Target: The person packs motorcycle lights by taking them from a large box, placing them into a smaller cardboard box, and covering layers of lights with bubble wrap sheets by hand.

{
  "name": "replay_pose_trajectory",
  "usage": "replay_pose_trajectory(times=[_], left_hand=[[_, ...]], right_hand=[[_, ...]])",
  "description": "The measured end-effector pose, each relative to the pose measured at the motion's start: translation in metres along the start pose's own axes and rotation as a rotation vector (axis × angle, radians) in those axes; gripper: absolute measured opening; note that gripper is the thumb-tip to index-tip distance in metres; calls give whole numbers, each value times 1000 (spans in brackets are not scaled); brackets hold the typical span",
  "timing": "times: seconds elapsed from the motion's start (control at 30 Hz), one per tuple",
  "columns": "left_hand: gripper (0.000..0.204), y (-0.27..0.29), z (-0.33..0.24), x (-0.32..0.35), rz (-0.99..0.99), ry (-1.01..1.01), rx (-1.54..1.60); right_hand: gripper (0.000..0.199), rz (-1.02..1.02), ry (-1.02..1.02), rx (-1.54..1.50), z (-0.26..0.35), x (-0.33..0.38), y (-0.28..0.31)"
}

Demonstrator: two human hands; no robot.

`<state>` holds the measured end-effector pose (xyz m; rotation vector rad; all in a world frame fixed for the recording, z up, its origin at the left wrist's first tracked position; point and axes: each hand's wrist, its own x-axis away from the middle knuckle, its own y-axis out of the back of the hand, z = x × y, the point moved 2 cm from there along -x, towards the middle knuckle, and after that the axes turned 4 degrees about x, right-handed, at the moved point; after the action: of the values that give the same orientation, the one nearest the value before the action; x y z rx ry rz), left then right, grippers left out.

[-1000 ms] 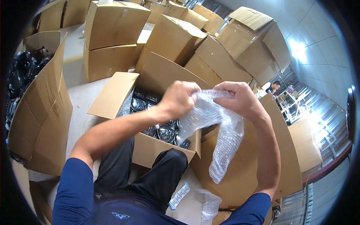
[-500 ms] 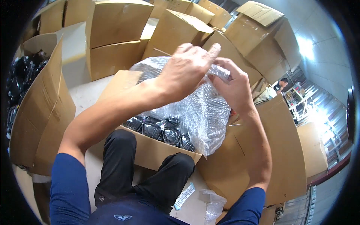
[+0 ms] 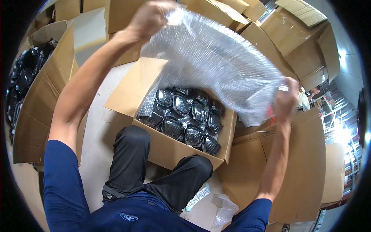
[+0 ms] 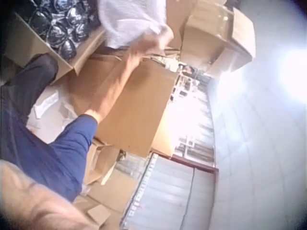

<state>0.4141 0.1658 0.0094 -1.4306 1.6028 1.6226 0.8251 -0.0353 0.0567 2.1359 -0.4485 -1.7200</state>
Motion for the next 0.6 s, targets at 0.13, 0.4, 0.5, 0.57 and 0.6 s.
replay_pose_trajectory(times=[0.13,0.4,0.5,0.57,0.6], left_hand=[[34,20,-59,41,-192,-461,-393],[37,-149,53,266,933,-210,-177],[44,-151,45,264,976,-155,-226],[50,-127,22,236,942,-122,-278],[56,-106,0,208,1013,-29,-209]], right_hand=[[20,163,-89,-266,-2,72,8],[19,690,115,-102,40,278,-101],[16,793,190,-82,56,299,-89],[13,807,153,-101,63,300,-83],[13,799,137,-143,65,300,-82]])
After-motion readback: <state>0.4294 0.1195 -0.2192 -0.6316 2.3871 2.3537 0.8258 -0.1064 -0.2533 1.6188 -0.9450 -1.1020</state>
